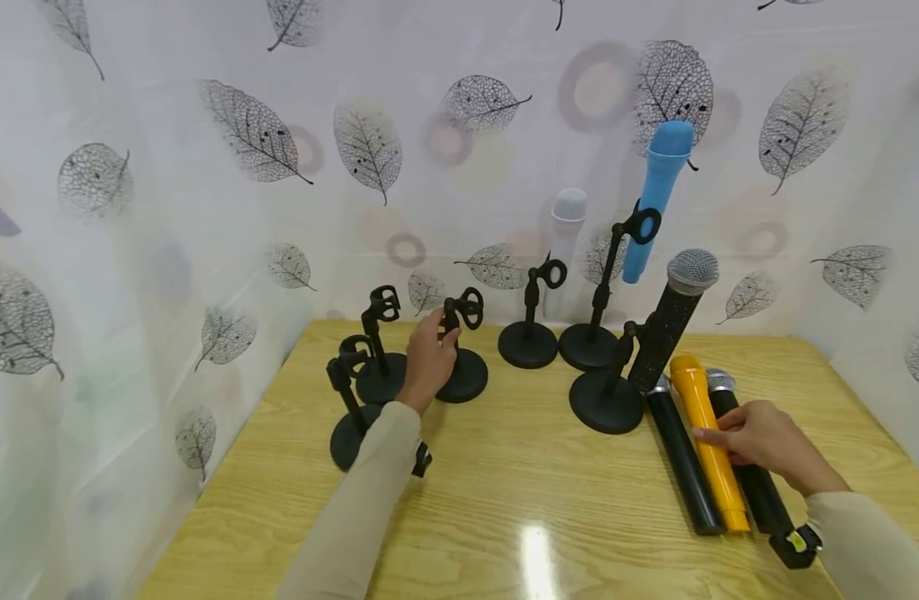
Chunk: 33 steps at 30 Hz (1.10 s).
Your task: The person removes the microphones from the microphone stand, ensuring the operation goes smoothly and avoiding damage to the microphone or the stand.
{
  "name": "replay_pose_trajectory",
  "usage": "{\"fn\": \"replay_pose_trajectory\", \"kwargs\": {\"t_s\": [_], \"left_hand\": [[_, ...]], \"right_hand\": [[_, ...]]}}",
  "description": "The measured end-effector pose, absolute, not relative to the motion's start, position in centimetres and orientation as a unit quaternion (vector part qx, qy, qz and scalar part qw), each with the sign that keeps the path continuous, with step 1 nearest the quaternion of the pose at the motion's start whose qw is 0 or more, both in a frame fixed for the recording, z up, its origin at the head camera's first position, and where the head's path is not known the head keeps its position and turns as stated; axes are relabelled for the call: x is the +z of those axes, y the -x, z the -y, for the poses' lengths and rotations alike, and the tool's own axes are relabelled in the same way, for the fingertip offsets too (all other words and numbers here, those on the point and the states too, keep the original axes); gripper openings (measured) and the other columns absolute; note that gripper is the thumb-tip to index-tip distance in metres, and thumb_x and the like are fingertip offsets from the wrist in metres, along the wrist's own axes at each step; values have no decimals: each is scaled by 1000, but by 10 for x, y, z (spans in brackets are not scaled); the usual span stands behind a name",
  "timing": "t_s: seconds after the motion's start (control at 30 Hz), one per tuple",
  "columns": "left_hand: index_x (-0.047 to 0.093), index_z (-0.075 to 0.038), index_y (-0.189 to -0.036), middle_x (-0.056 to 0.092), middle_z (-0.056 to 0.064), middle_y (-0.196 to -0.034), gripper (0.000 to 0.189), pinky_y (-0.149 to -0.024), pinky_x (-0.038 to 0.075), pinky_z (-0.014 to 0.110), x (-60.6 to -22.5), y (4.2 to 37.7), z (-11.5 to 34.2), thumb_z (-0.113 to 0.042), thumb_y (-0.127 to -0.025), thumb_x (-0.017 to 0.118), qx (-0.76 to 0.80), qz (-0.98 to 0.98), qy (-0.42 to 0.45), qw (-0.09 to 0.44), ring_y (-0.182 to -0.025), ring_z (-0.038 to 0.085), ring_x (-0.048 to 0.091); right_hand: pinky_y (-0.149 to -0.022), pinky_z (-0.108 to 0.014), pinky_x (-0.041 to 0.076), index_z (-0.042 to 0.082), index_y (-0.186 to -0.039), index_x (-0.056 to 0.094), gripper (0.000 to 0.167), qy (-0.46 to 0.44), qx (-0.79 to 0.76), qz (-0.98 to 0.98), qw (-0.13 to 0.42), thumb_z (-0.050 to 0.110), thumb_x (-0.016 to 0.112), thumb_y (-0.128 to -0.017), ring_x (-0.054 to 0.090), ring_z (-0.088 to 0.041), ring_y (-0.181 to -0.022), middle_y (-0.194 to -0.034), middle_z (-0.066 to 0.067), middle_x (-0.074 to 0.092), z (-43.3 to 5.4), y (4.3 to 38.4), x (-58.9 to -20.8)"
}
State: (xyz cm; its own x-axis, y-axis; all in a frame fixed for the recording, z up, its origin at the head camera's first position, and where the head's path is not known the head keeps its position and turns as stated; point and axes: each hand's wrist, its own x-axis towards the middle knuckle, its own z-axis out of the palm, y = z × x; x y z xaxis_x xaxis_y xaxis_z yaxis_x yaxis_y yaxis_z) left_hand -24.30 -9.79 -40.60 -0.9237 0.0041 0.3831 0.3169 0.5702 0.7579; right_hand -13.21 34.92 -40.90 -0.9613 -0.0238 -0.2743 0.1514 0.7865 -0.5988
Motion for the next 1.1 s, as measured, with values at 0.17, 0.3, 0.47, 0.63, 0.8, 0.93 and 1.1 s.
{"fn": "replay_pose_trajectory", "kwargs": {"t_s": [0.17, 0.3, 0.47, 0.63, 0.8, 0.93, 1.1], "left_hand": [[60, -1, -133, 62, 18, -123, 32, -91, 56, 46, -406, 247, 98, -10, -103, 62, -455, 868, 89, 178, -109, 34, 66], [60, -2, -134, 62, 18, -123, 33, -91, 56, 47, -406, 249, 97, -9, -102, 62, -457, 868, 85, 177, -110, 34, 66], [57, -5, -139, 63, 17, -122, 37, -93, 55, 47, -407, 251, 98, -13, -103, 61, -449, 873, 81, 174, -111, 33, 66], [59, -4, -135, 64, 18, -121, 34, -94, 54, 49, -407, 253, 98, -10, -103, 62, -454, 869, 84, 179, -111, 34, 66], [59, -4, -136, 63, 18, -124, 35, -93, 55, 48, -408, 256, 99, -10, -102, 62, -455, 868, 87, 179, -111, 34, 66], [55, -5, -141, 62, 18, -127, 40, -94, 55, 47, -408, 256, 99, -10, -103, 62, -460, 868, 83, 169, -112, 33, 66], [46, -7, -150, 59, 17, -135, 49, -94, 55, 46, -406, 248, 100, -15, -104, 61, -470, 870, 67, 132, -114, 30, 65]], "right_hand": [[-64, -37, 61, -16, -103, 70, 64, -31, -305, -944, 125, 46, 76, -90, 71, -22, -70, -86, -16, 71, -347, 133, -409], [-58, -33, 56, -2, -78, 71, 49, -26, -282, -952, 118, 46, 74, -92, 65, -18, -64, -68, -3, 62, -345, 132, -411], [-54, -29, 47, 12, -60, 53, 49, -21, -265, -957, 114, 42, 73, -93, 58, -16, -59, -57, 2, 50, -342, 131, -414], [-54, -28, 46, 9, -61, 58, 49, -27, -267, -955, 123, 43, 73, -93, 56, -15, -58, -58, 1, 51, -342, 132, -415], [-54, -29, 46, 8, -63, 61, 48, -28, -262, -957, 124, 45, 73, -93, 56, -15, -58, -60, 0, 53, -342, 132, -415], [-54, -29, 46, 8, -64, 63, 49, -26, -260, -957, 124, 46, 73, -92, 56, -15, -58, -60, 0, 53, -342, 133, -416], [-53, -28, 44, 8, -64, 63, 49, -22, -255, -959, 124, 47, 73, -92, 54, -15, -57, -59, 1, 52, -342, 133, -416]]}}
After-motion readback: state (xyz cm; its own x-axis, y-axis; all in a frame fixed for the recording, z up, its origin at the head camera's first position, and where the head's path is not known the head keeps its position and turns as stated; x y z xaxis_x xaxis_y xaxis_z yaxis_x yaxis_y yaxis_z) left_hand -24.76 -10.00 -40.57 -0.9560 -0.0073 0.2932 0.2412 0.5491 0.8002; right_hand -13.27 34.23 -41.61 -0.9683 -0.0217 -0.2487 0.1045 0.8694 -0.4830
